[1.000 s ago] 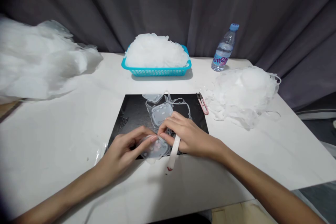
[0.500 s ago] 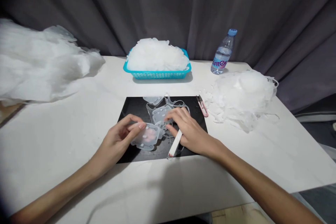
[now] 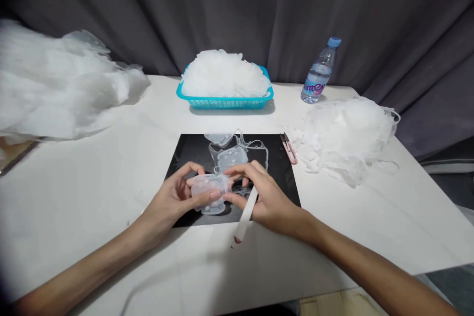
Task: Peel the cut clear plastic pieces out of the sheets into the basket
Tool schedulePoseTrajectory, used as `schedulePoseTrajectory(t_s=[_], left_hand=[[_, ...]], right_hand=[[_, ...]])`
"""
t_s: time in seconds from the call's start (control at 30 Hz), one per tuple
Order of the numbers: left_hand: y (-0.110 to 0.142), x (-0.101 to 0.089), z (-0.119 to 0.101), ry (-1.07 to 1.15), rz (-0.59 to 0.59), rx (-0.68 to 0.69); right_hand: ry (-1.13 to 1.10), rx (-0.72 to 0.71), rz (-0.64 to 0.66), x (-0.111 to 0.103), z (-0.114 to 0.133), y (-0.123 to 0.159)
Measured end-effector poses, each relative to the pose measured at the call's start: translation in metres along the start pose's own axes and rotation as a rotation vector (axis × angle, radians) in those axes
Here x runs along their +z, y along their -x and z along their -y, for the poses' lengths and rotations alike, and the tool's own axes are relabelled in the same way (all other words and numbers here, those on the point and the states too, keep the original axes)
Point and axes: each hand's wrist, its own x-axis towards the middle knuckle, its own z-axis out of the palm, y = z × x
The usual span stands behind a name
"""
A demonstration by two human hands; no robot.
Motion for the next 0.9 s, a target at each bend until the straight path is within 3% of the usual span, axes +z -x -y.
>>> schedulePoseTrajectory(t_s=[0.13, 0.33, 0.53, 0.73, 0.8, 0.9], left_hand=[[0.002, 0.001, -0.002, 0.048, 0.005, -0.040], [0.002, 0.001, -0.002, 0.102, 0.056, -0.083], [0.005, 0.005, 0.005, 0.137, 0.074, -0.093], [0.014, 0.016, 0.013, 0.096, 0.240, -0.174], [0.011, 0.013, 0.013, 0.075, 0.201, -0.169], [0.003, 0.004, 0.008, 0.004, 0.150, -0.124]], right_hand=[[-0.101, 0.034, -0.039, 0.000, 0.001, -0.001], [-0.042, -0.018, -0.052, -0.005, 0.006, -0.001], [0.091, -0.068, -0.155, 0.007, 0.008, -0.001], [0.221, -0.043, -0.221, 0.005, -0.007, -0.016], [0.249, -0.044, -0.206, -0.001, -0.011, -0.019], [0.249, -0.048, -0.068, -0.012, -0.009, -0.017]])
